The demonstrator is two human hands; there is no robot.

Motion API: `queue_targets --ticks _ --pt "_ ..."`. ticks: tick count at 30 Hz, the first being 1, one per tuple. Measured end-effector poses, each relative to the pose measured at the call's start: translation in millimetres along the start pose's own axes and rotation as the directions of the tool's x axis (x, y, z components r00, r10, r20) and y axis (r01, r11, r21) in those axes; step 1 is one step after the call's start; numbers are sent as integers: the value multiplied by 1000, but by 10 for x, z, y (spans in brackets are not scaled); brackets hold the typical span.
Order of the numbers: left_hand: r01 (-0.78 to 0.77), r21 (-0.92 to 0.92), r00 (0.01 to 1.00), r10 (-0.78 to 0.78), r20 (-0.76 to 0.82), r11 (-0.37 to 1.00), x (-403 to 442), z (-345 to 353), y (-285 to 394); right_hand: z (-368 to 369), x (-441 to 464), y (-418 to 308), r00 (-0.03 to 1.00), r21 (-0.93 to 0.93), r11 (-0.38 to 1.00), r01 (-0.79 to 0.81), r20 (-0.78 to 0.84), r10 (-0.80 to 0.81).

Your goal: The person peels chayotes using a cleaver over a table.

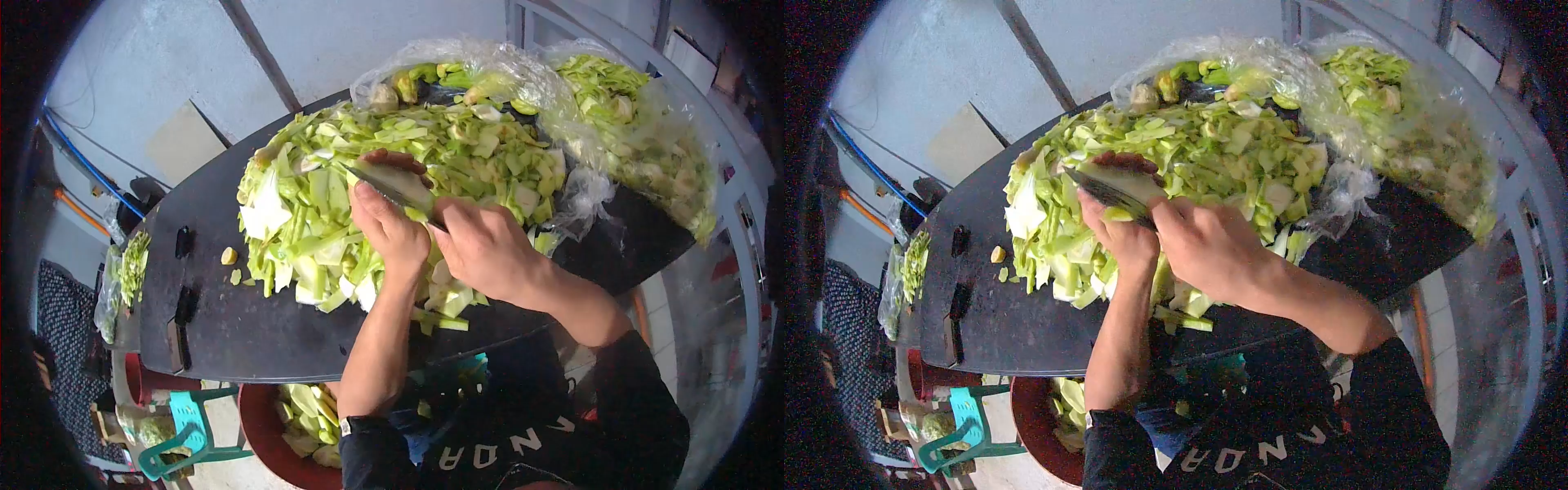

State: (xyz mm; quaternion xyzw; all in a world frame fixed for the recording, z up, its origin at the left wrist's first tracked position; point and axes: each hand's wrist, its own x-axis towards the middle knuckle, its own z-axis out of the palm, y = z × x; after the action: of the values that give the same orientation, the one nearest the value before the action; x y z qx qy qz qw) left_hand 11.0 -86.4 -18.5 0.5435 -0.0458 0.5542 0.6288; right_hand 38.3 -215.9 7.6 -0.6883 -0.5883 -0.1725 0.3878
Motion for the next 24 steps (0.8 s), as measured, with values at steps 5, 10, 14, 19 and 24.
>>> queue_targets --ticks 5,10,14,19,24 --pt "-54 107 996 46 82 993 64 -57 27 -49 52 79 998 85 995 -56 17 55" --pt "-36 166 996 22 82 985 85 -67 10 -141 127 116 992 150 982 -116 64 107" --pt "1 207 995 -22 96 978 83 -79 30 -187 142 97 988 173 974 -144 75 132" --pt "192 124 981 -185 -64 974 60 -13 -30 -17 76 0 973 -12 975 -224 62 224" --pt "460 -601 749 -650 -133 654 185 -197 -39 -90 87 -20 999 17 999 -31 -30 31"
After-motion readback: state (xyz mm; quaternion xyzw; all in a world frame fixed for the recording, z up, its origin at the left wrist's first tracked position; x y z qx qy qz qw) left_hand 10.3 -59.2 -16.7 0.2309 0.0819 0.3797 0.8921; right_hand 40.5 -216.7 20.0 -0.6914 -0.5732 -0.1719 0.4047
